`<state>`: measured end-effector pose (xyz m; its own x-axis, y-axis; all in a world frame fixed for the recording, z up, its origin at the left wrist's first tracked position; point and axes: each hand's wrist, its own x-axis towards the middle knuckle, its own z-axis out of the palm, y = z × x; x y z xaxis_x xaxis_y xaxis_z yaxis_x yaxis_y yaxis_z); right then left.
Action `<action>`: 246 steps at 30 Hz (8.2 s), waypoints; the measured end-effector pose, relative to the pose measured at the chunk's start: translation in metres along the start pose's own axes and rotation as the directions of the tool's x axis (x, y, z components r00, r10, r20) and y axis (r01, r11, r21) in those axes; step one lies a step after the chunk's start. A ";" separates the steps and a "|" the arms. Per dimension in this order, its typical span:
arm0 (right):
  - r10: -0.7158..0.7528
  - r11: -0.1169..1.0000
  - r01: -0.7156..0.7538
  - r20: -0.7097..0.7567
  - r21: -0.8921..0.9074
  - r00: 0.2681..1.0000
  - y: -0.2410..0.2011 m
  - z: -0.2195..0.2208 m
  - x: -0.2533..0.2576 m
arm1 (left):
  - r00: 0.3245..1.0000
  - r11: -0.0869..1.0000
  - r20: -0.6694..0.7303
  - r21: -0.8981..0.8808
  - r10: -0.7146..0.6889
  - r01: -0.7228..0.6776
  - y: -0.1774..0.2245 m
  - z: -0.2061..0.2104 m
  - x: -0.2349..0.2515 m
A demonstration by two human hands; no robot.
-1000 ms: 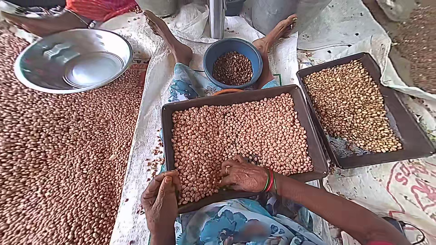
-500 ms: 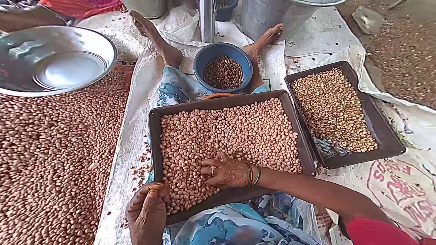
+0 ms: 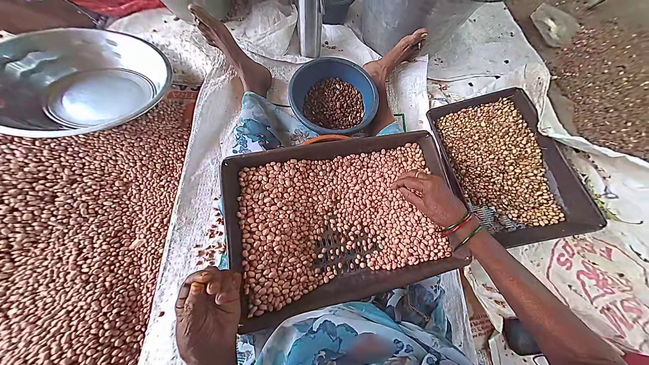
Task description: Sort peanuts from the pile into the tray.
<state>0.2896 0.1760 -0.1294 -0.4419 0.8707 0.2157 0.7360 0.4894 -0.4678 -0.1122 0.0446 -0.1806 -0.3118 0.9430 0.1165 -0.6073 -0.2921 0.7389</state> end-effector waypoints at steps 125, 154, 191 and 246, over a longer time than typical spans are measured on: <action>0.060 0.991 -0.043 0.131 -0.124 0.990 -0.044 0.028 0.048 | 0.982 0.986 -0.182 0.164 0.040 -0.010 0.018 -0.014 -0.011; -0.081 0.994 0.096 0.228 -0.059 0.970 -0.068 0.061 0.064 | 0.993 0.947 -0.079 0.317 0.083 -0.054 0.033 -0.014 -0.010; 0.017 1.000 -0.019 0.287 0.006 0.958 -0.064 0.043 -0.050 | 0.991 0.650 0.068 0.749 0.116 -0.128 0.016 -0.016 -0.002; -0.224 0.953 0.198 0.095 0.230 0.970 -0.074 0.018 0.109 | 0.925 0.970 -0.372 0.241 0.081 0.012 0.019 -0.025 -0.011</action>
<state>0.1774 0.2340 -0.0867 -0.6426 0.7301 0.2323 0.4962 0.6276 -0.5999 -0.1383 0.0248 -0.1843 -0.6093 0.7890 -0.0795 -0.4170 -0.2335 0.8784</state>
